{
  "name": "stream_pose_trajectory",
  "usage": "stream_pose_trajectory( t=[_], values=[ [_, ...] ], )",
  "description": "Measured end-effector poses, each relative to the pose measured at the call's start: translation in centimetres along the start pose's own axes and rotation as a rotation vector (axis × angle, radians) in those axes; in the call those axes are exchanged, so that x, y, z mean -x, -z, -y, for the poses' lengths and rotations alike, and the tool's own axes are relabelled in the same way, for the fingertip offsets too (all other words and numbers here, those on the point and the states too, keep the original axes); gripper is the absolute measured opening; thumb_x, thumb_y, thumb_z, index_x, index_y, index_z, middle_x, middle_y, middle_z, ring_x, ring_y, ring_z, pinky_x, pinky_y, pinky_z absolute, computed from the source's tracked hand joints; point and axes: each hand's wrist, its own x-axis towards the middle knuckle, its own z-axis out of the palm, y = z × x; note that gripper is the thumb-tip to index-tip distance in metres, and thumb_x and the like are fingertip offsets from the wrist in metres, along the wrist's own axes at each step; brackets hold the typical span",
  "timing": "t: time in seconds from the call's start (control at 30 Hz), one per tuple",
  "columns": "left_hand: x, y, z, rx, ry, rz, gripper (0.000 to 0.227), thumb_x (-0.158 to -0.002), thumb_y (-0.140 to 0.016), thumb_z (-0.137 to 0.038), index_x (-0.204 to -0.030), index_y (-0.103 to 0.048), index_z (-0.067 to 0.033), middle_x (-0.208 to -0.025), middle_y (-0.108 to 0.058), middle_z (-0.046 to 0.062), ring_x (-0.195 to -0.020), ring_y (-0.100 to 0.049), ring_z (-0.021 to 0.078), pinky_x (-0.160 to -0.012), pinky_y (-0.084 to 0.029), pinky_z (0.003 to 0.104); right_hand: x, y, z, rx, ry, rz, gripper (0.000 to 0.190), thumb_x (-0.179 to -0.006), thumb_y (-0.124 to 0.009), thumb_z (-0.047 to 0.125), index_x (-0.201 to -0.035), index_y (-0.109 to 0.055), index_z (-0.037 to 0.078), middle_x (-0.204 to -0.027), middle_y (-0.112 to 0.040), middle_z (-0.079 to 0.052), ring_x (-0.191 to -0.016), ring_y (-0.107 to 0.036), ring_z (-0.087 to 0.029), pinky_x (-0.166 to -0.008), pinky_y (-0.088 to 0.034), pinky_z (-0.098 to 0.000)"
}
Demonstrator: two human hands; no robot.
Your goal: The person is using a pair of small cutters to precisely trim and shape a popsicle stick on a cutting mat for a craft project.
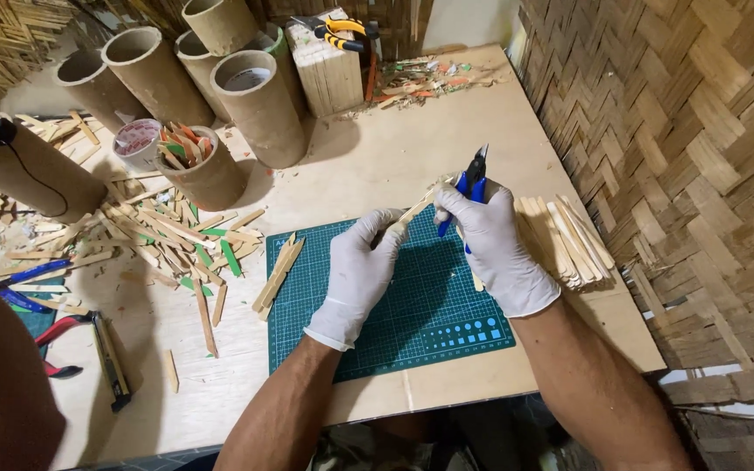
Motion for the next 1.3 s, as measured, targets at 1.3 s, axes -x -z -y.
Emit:
stream_pose_trajectory(
  t=[1.3],
  values=[
    [-1.3, 1.6, -0.1, 0.308, 0.113, -0.011, 0.016, -0.098, -0.062, -0.008, -0.083, -0.066, -0.0075, -0.058, -0.062, 0.004, -0.052, -0.047, 0.0091, -0.049, -0.039, 0.022, 1.1, -1.5, -0.1, 0.890, 0.125, 0.263, 0.022, -0.091, -0.069, 0.019, -0.071, -0.075, 0.014, -0.041, -0.053, 0.003, -0.040, -0.047, -0.009, -0.043, -0.038, -0.0193]
  ],
)
